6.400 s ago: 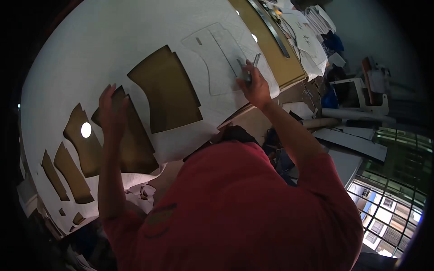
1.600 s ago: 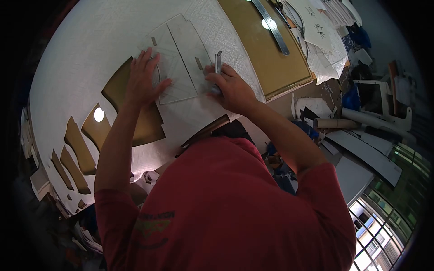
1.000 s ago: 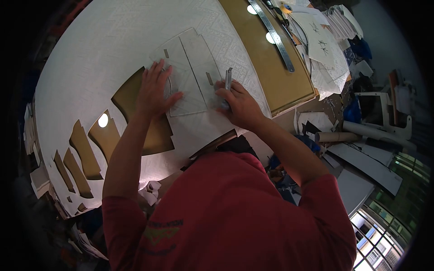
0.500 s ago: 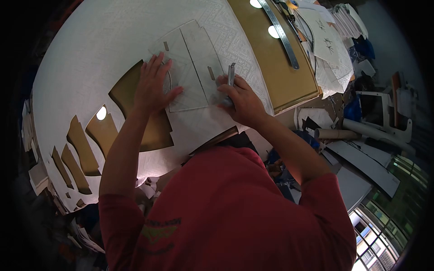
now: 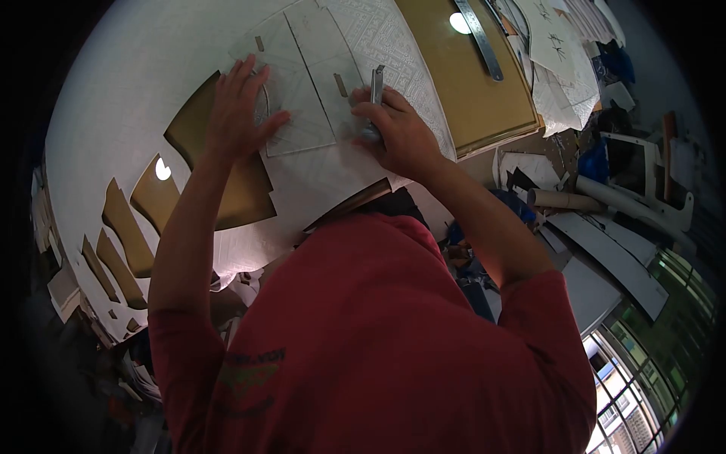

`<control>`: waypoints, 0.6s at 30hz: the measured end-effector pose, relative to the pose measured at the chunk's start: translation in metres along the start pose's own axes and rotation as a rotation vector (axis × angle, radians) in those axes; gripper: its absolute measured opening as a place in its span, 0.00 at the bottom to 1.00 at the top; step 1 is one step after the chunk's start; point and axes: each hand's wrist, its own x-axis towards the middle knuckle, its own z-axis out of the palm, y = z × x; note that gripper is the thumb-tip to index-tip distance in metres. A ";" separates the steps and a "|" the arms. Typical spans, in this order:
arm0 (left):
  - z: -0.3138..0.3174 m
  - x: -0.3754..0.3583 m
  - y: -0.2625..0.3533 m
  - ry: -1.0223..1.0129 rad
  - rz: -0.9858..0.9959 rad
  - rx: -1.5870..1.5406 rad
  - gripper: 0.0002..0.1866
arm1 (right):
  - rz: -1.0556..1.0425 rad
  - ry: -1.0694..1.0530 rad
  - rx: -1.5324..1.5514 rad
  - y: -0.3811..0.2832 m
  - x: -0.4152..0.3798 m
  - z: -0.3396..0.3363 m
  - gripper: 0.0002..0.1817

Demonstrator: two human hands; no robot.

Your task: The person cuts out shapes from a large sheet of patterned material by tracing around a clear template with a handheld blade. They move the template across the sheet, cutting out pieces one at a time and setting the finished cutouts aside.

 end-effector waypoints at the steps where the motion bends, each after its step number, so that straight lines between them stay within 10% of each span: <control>1: 0.000 0.000 0.000 0.000 -0.001 0.000 0.45 | -0.004 -0.003 -0.001 0.000 0.000 0.000 0.29; 18: -0.003 0.000 0.001 -0.020 -0.024 -0.012 0.45 | 0.015 -0.062 0.000 -0.003 0.002 -0.003 0.30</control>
